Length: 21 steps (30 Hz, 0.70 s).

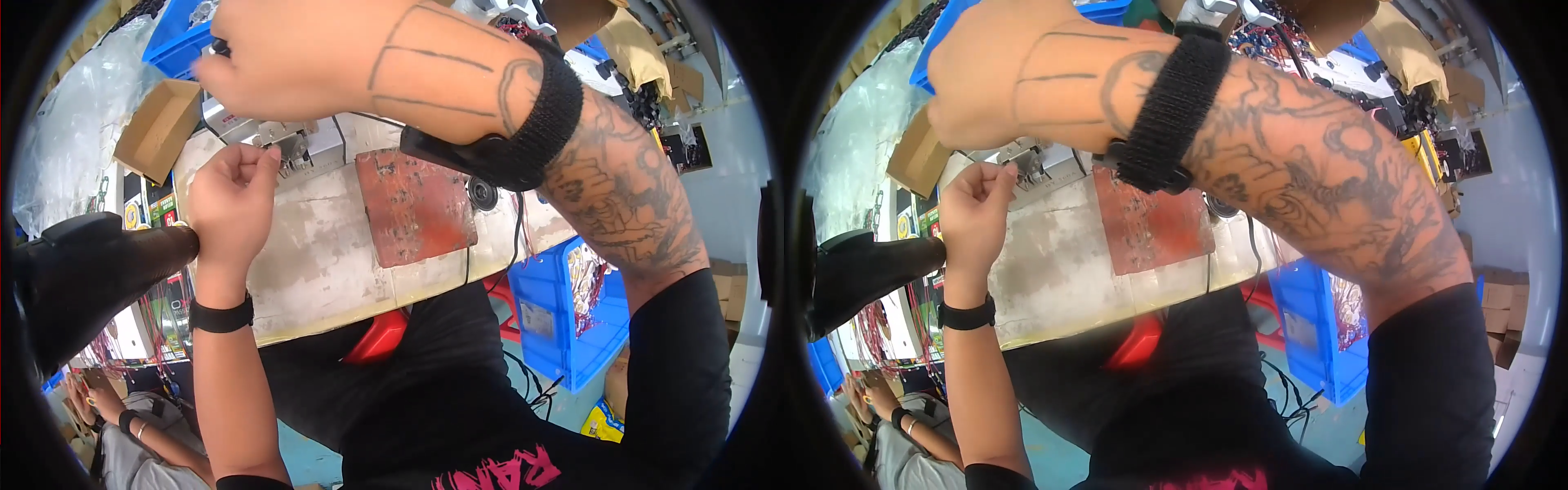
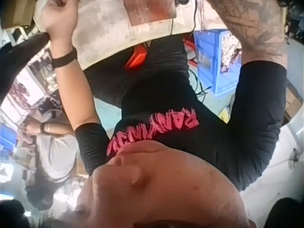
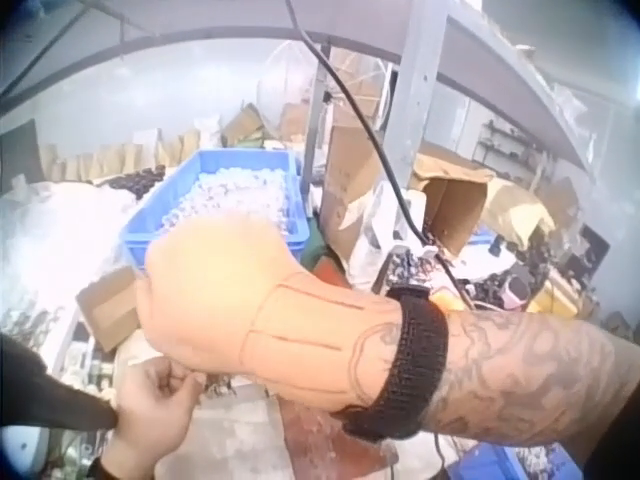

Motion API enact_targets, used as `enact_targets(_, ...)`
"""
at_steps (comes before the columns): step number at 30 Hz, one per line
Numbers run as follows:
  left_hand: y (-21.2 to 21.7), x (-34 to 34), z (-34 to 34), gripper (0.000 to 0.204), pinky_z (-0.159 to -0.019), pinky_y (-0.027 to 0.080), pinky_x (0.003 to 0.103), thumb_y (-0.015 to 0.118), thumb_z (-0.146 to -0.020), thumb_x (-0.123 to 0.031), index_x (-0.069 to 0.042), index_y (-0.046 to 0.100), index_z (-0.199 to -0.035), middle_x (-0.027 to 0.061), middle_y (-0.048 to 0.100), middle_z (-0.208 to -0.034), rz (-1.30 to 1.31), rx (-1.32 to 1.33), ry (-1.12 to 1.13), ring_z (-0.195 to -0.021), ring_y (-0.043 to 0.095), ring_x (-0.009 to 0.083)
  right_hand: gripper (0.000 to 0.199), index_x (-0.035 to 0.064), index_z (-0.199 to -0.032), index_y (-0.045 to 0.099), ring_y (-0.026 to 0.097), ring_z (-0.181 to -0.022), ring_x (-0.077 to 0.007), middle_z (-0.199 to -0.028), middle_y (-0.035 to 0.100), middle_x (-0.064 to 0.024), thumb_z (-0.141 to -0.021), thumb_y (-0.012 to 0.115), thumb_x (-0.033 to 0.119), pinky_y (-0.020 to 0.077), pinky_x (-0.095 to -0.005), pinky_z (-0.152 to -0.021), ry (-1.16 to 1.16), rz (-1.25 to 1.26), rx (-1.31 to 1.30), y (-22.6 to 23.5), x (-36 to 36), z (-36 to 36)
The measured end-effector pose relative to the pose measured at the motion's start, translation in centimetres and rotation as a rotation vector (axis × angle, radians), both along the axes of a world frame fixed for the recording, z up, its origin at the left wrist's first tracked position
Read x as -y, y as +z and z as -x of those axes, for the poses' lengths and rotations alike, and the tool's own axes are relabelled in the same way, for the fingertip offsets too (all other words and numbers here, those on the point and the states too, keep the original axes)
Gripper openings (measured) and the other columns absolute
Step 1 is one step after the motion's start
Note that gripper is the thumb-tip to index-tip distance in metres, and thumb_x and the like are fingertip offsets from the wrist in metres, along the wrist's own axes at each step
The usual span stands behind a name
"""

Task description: Assembling electronic components using an electric screwdriver and wiring connections at a workshop bench.

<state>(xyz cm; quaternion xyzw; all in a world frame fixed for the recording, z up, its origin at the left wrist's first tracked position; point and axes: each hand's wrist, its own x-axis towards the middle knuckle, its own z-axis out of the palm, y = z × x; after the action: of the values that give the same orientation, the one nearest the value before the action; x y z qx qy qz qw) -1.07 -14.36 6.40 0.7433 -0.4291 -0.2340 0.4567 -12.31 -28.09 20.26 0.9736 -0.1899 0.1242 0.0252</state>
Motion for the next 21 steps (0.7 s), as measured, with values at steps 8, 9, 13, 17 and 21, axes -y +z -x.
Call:
enact_targets(8,-0.3,0.1,-0.2,0.025,-0.060,0.047,0.027,0.073,-0.095,-0.023,0.000,0.072,-0.088,0.0042,0.071,-0.069,0.000,0.032,-0.024,-0.061,0.060,0.0081,0.021,0.0064,-0.088,0.081,0.072,-0.077,-0.0335,-0.083,0.074,-0.0153,-0.074,0.073,0.019,0.0575,-0.0413,-0.072,0.323,0.156,-0.215,0.7,1.8,-1.3)
enact_targets(9,-0.3,0.2,-0.2,0.025,-0.060,0.047,0.027,0.073,-0.095,-0.023,0.000,0.072,-0.088,0.0042,0.071,-0.069,0.001,0.031,-0.027,-0.061,0.060,0.0081,0.021,0.0078,-0.088,0.081,0.072,-0.078,-0.0329,-0.084,0.075,-0.0138,-0.072,0.074,0.019,0.0571,-0.0411,-0.072,0.425,0.243,-0.320,1.0,2.0,-1.4)
enact_targets(13,-0.4,0.5,0.1,0.023,-0.059,0.042,0.024,0.072,-0.097,-0.020,0.001,0.070,-0.089,0.0003,0.066,-0.070,0.018,0.014,-0.045,-0.062,0.055,0.0048,0.019,0.0084,-0.089,0.082,0.071,-0.079,-0.0323,-0.086,0.075,-0.0134,-0.074,0.074,0.017,0.0567,-0.0422,-0.074,0.481,0.251,-0.414,2.7,2.5,-0.1)
enact_targets(17,-0.3,0.1,-0.1,0.022,-0.058,0.038,0.020,0.071,-0.099,-0.017,0.002,0.068,-0.088,-0.0028,0.063,-0.071,0.018,-0.005,-0.043,-0.064,0.050,0.0014,0.019,0.0035,-0.092,0.080,0.071,-0.081,-0.0333,-0.086,0.074,-0.0171,-0.078,0.072,0.012,0.0568,-0.0432,-0.076,0.321,0.166,-0.470,5.0,-0.3,0.4)
enact_targets(21,-0.3,0.2,0.0,0.023,-0.058,0.037,0.020,0.071,-0.099,-0.017,0.002,0.067,-0.087,-0.0028,0.063,-0.072,0.019,0.018,-0.052,-0.064,0.050,0.0013,0.018,0.0008,-0.091,0.080,0.072,-0.082,-0.0347,-0.087,0.074,-0.0203,-0.079,0.070,0.010,0.0572,-0.0436,-0.076,0.293,0.095,-0.410,4.5,0.6,0.6)
